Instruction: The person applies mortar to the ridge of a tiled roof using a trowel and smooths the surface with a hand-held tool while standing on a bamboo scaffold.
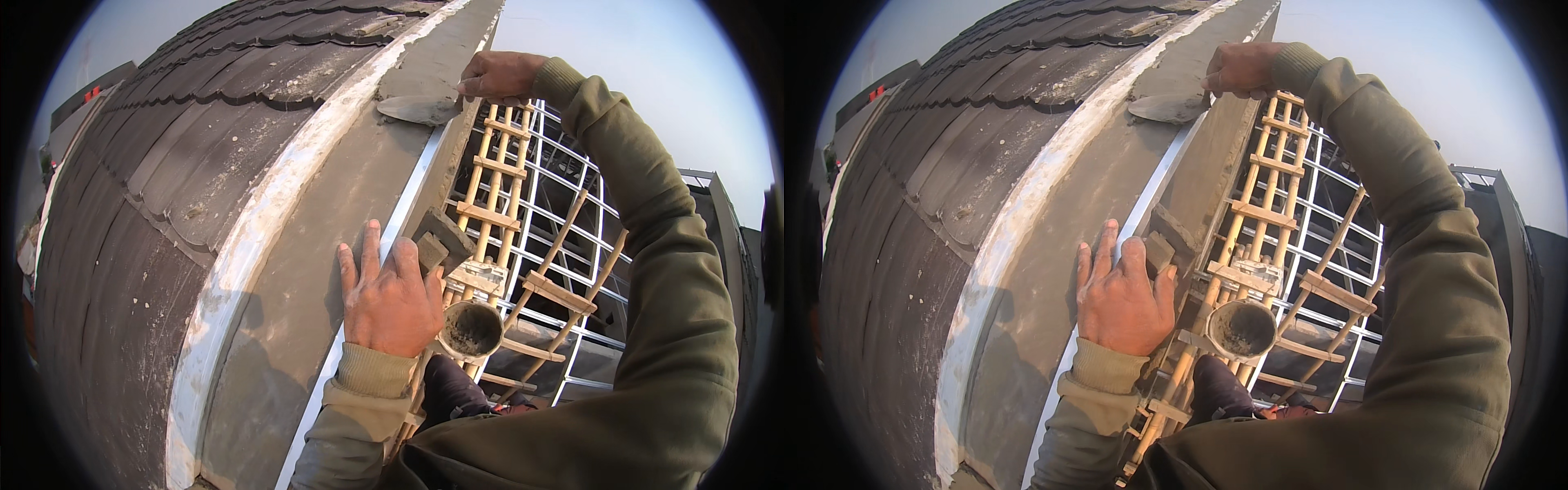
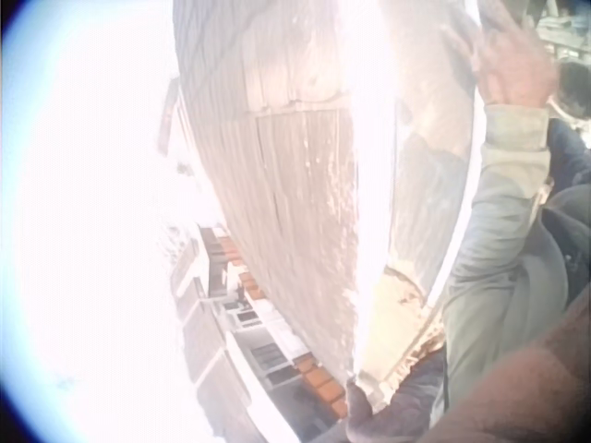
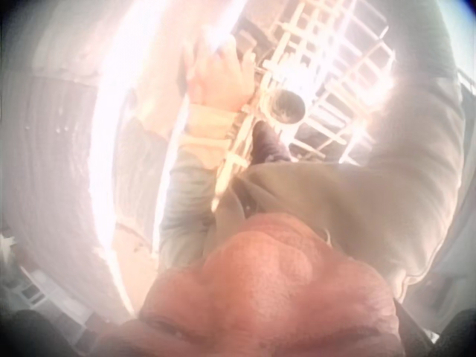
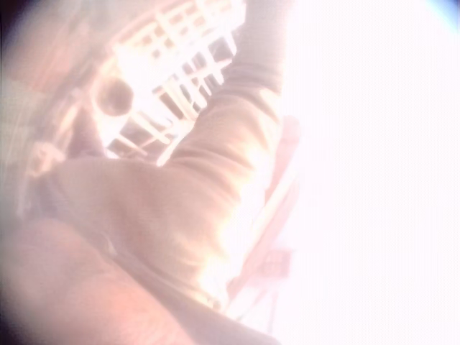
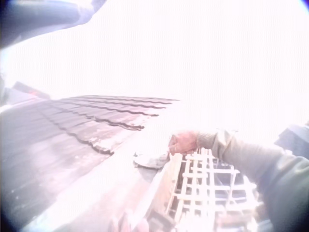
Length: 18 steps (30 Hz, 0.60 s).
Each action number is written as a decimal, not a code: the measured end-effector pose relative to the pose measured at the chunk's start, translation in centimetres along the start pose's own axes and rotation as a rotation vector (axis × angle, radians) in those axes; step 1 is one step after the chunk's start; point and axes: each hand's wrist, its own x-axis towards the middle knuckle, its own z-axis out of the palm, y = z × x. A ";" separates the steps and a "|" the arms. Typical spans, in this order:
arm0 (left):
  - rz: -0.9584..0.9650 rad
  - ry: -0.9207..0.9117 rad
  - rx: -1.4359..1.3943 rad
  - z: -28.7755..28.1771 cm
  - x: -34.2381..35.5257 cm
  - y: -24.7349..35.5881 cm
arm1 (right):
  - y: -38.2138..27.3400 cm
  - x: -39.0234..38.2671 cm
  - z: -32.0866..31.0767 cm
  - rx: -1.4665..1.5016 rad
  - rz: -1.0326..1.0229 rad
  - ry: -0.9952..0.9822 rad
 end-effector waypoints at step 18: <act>-0.002 -0.022 -0.027 -0.2 0.4 0.2 | 8.7 10.2 0.2 -0.201 0.200 0.590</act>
